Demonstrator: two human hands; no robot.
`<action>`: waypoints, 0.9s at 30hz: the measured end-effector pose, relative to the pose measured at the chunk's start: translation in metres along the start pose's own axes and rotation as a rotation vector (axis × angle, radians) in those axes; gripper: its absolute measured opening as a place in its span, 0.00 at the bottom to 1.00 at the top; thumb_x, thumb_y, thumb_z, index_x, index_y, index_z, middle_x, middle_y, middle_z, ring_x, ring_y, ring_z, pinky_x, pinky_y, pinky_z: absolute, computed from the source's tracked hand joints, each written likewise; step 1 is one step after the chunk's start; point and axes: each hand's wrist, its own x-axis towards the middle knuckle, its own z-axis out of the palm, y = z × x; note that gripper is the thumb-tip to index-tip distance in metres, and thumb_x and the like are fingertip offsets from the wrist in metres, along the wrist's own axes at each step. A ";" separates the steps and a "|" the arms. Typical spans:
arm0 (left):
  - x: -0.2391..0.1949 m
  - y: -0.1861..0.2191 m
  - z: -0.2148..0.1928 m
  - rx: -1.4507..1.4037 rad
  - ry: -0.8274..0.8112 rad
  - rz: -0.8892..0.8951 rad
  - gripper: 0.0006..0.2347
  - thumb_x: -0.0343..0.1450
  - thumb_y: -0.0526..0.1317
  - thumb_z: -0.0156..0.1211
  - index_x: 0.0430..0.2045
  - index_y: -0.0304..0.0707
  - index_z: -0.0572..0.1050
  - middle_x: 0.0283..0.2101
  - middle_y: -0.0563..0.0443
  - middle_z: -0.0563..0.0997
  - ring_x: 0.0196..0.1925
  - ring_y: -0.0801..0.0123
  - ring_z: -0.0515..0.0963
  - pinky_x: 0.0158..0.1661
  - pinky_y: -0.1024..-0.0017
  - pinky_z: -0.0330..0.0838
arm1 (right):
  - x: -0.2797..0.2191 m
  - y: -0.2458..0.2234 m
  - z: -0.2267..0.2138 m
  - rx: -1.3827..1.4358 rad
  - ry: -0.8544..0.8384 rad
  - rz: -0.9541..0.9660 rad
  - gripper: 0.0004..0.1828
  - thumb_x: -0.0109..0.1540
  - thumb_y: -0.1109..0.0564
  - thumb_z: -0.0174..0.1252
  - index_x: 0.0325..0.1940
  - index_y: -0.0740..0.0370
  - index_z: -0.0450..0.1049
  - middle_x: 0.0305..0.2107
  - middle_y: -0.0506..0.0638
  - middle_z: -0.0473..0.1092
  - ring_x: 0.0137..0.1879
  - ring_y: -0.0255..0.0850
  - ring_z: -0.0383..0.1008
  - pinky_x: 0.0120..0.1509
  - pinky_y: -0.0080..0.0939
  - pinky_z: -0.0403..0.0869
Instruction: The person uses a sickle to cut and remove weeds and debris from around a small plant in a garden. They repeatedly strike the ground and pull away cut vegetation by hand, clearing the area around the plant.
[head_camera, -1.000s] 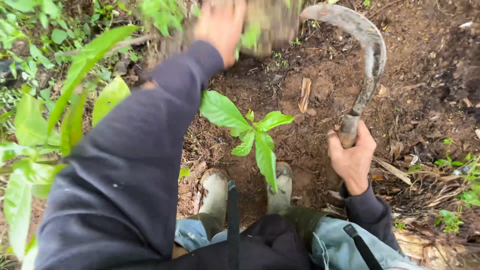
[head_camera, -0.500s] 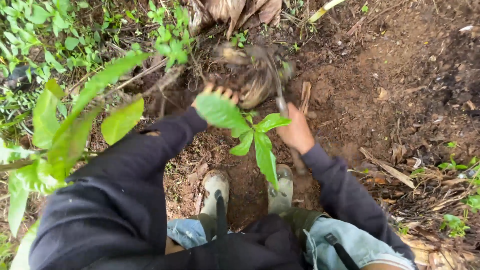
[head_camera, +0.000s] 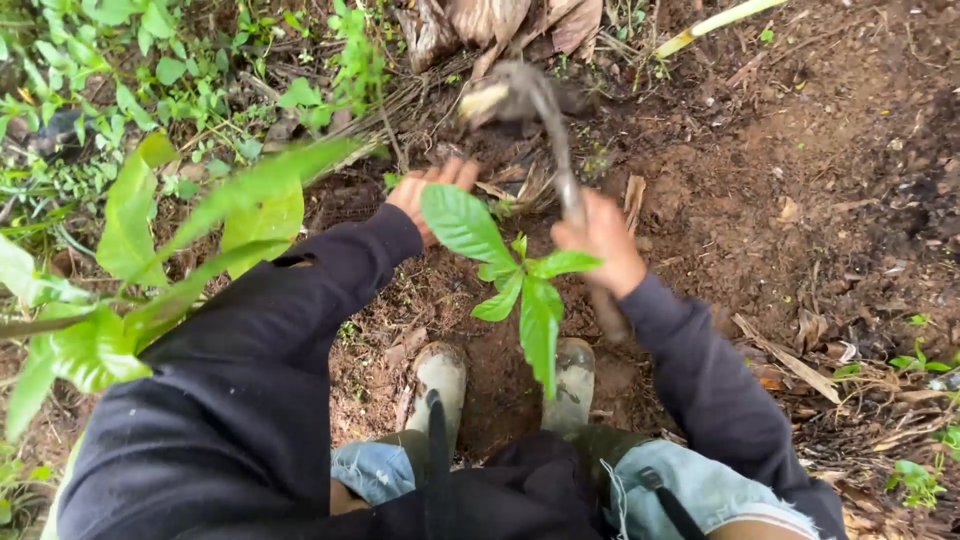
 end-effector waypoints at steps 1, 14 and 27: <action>0.007 -0.001 -0.015 -0.001 0.004 0.001 0.24 0.73 0.42 0.56 0.64 0.39 0.62 0.53 0.43 0.74 0.44 0.58 0.85 0.43 0.60 0.80 | -0.023 -0.019 0.001 -0.004 0.002 -0.001 0.17 0.53 0.59 0.61 0.42 0.72 0.72 0.26 0.65 0.71 0.37 0.59 0.76 0.44 0.55 0.75; 0.014 -0.022 0.197 0.214 0.244 0.224 0.21 0.76 0.50 0.52 0.63 0.52 0.64 0.54 0.48 0.74 0.58 0.58 0.76 0.65 0.50 0.64 | -0.026 -0.114 -0.034 -0.168 0.087 -0.088 0.14 0.54 0.58 0.61 0.43 0.61 0.70 0.24 0.62 0.73 0.37 0.63 0.79 0.42 0.59 0.74; -0.059 -0.025 0.071 0.347 0.051 0.091 0.11 0.69 0.36 0.54 0.42 0.30 0.72 0.27 0.38 0.78 0.26 0.54 0.78 0.62 0.53 0.55 | 0.020 -0.089 0.012 -0.744 -0.125 -0.241 0.18 0.62 0.47 0.57 0.49 0.59 0.66 0.24 0.67 0.73 0.33 0.72 0.77 0.40 0.71 0.76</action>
